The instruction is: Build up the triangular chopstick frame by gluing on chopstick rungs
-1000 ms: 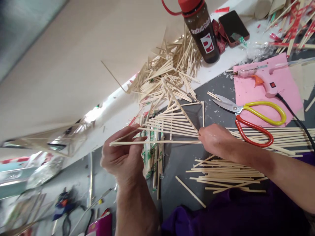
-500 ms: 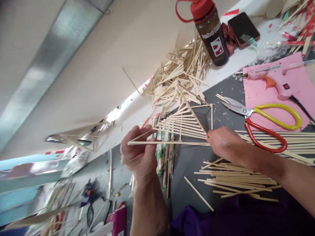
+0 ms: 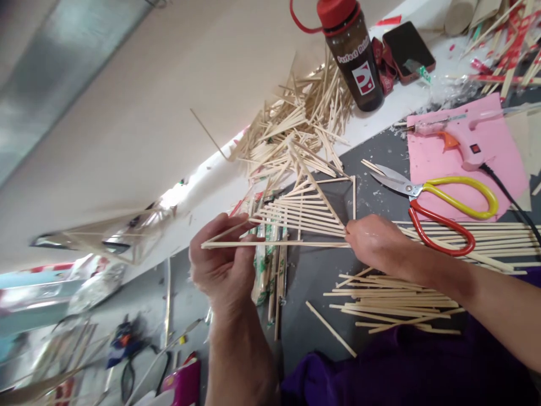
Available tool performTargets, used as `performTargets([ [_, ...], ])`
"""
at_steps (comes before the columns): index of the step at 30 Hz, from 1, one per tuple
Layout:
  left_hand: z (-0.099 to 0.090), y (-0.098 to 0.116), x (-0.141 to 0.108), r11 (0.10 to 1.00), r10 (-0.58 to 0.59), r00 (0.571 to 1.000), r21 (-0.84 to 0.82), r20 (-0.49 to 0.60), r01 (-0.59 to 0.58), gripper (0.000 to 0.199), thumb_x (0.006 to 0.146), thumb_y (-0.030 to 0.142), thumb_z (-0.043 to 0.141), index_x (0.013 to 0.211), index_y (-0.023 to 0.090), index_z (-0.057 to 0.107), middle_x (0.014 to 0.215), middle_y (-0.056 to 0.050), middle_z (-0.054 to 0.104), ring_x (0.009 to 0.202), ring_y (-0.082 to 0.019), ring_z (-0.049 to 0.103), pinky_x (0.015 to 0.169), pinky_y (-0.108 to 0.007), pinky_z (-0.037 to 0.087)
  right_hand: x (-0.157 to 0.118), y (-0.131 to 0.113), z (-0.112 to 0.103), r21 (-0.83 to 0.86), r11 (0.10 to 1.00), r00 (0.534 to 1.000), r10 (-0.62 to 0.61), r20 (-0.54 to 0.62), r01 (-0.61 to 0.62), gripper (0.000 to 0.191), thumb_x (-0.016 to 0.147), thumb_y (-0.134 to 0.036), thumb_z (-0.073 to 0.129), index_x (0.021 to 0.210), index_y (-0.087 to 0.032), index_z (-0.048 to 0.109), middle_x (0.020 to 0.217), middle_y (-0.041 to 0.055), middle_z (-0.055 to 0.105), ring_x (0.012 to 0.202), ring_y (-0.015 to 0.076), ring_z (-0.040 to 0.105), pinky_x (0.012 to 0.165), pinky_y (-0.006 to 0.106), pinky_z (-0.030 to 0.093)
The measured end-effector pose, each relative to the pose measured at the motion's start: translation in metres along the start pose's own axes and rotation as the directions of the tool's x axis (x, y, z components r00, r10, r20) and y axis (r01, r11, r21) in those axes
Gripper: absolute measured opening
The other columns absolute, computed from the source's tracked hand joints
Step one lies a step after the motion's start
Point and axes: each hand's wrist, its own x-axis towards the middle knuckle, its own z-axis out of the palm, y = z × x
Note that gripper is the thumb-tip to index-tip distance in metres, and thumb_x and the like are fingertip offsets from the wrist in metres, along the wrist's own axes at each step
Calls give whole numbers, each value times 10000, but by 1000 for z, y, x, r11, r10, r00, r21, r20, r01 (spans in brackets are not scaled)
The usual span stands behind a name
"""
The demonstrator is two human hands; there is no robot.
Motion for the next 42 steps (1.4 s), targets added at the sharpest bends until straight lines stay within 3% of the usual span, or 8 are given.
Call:
performTargets([
  [9, 1, 0, 2, 1000, 8, 1000, 12, 14, -8, 403, 817, 219, 657, 1203, 260, 548, 1087, -38, 659, 920, -179, 695, 788, -339, 574, 2, 2, 1, -37, 999, 999, -33, -20, 32, 286, 950, -219, 412, 875, -137, 676, 810, 93, 696, 700, 138, 599, 578, 219, 322],
  [14, 2, 2, 1, 1000, 8, 1000, -9, 16, -8, 369, 828, 224, 653, 1182, 245, 550, 1098, -52, 654, 922, -182, 693, 774, -339, 577, 3, 7, 6, 19, 999, 999, -42, -20, 43, 285, 945, -213, 406, 819, -137, 651, 685, 49, 654, 533, 94, 533, 507, 211, 297],
  [20, 2, 4, 0, 999, -49, 999, 4, 24, 49, 355, 838, 276, 643, 1174, 221, 545, 1103, -68, 649, 953, -196, 689, 774, -329, 577, 2, 8, 7, 58, 997, 998, -45, -47, 48, 295, 939, -222, 418, 743, -146, 625, 571, 19, 597, 492, 89, 511, 487, 210, 278],
  [28, 2, 2, 0, 1000, -15, 999, -12, 32, 16, 374, 845, 287, 633, 1200, 225, 534, 1137, -77, 639, 958, -183, 690, 804, -322, 572, 3, 12, 11, 69, 994, 994, -80, -77, 85, 309, 940, -219, 404, 729, -141, 616, 621, 22, 618, 482, 76, 512, 489, 206, 289],
  [32, 2, 3, 0, 1000, 21, 999, -10, 40, -20, 374, 843, 235, 631, 1205, 231, 536, 1143, -72, 643, 957, -179, 691, 830, -329, 566, 1, 9, 9, 60, 996, 997, -58, -57, 62, 308, 942, -204, 408, 728, -138, 619, 554, 12, 585, 481, 85, 515, 495, 206, 292],
  [42, 0, 3, 0, 999, 4, 999, 43, 49, -6, 366, 846, 243, 620, 1200, 217, 527, 1123, -74, 654, 933, -175, 696, 824, -330, 561, 1, 7, 8, 34, 998, 997, -51, -59, 54, 297, 937, -200, 417, 759, -138, 646, 566, 18, 607, 481, 88, 527, 488, 208, 292],
])
